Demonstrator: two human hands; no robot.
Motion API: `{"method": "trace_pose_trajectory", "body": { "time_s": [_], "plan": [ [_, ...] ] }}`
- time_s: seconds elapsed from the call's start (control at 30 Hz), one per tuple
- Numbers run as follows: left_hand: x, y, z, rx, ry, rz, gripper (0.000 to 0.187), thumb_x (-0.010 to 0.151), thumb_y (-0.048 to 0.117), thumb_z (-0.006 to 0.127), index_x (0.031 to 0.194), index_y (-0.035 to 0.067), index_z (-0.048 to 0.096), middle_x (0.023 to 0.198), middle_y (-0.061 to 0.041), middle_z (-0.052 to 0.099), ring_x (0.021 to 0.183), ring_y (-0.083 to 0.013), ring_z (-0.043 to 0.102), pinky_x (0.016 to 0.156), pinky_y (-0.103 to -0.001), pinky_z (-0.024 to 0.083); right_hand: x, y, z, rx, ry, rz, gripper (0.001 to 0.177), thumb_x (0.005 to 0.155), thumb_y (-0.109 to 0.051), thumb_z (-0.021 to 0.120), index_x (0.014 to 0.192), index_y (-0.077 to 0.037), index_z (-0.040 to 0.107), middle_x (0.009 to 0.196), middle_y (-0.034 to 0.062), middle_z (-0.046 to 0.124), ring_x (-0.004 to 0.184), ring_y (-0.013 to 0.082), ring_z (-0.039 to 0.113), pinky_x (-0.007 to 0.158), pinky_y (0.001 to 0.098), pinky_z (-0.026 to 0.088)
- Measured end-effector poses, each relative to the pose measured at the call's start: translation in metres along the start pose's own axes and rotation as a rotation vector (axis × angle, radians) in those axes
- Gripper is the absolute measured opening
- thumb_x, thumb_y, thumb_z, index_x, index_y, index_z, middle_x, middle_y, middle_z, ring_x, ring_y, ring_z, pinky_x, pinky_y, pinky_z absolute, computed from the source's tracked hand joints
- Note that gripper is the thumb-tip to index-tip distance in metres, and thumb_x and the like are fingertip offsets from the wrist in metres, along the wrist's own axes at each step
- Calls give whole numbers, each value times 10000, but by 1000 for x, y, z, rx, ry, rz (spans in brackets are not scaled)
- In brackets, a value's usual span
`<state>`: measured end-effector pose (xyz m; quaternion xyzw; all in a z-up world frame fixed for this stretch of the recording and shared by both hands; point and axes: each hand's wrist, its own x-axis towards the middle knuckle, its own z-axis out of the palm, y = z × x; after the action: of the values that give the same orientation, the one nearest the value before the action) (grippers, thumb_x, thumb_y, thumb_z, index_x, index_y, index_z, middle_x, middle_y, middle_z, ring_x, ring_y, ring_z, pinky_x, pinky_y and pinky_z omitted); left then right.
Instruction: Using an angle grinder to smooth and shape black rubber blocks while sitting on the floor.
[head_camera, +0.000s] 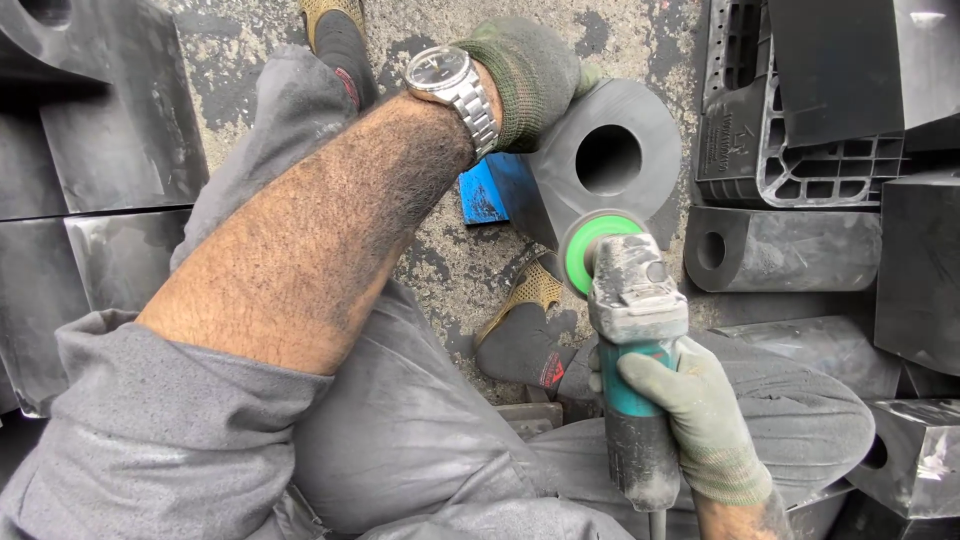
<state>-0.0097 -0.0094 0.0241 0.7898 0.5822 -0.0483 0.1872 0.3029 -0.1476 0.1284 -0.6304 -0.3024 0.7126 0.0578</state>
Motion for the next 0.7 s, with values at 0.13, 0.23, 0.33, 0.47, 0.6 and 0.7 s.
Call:
{"method": "trace_pose_trajectory", "body": {
  "time_s": [0.13, 0.23, 0.33, 0.47, 0.6, 0.7],
  "plan": [
    [0, 1, 3, -32, -12, -45, 439, 847, 135, 700, 1265, 267, 683, 991, -136, 731, 924, -352, 727, 739, -502, 589, -9, -19, 10, 61, 79, -72, 433, 826, -180, 669, 1207, 25, 657, 947, 133, 759, 793, 230, 742, 738, 362, 598],
    [-5, 0, -2, -49, 13, -48, 394, 885, 139, 666, 1258, 263, 693, 996, -133, 729, 930, -353, 722, 746, -501, 584, -9, -13, 5, 102, 188, -22, 427, 847, -217, 662, 1203, 18, 652, 921, 163, 758, 784, 241, 741, 735, 375, 593],
    [0, 0, 3, -39, 16, -40, 399, 905, 158, 629, 1287, 264, 671, 999, -129, 723, 918, -348, 718, 740, -503, 578, -10, -3, 4, 89, 29, -49, 435, 836, -186, 695, 1182, 74, 653, 943, 158, 757, 788, 227, 736, 737, 363, 600],
    [-4, 2, -1, -33, -12, -40, 404, 966, 152, 578, 1347, 271, 639, 1000, -138, 726, 903, -346, 728, 732, -501, 587, -10, 8, 10, -1, 12, 77, 428, 821, -153, 718, 1192, 53, 665, 916, 181, 756, 764, 225, 722, 718, 362, 588],
    [-9, 0, -4, -32, 1, -56, 398, 977, 173, 558, 1355, 275, 633, 1019, -149, 723, 924, -359, 718, 746, -507, 581, -10, 4, 4, 60, 40, 48, 399, 825, -160, 692, 1162, 52, 672, 907, 174, 773, 761, 227, 734, 716, 354, 594],
    [-6, 0, 2, -29, 18, -58, 366, 985, 195, 552, 1335, 249, 646, 1029, -157, 720, 936, -369, 712, 751, -517, 574, -11, 2, 1, 92, 93, 7, 386, 839, -182, 670, 1152, 43, 664, 891, 168, 774, 750, 234, 740, 704, 360, 599]
  ]
}}
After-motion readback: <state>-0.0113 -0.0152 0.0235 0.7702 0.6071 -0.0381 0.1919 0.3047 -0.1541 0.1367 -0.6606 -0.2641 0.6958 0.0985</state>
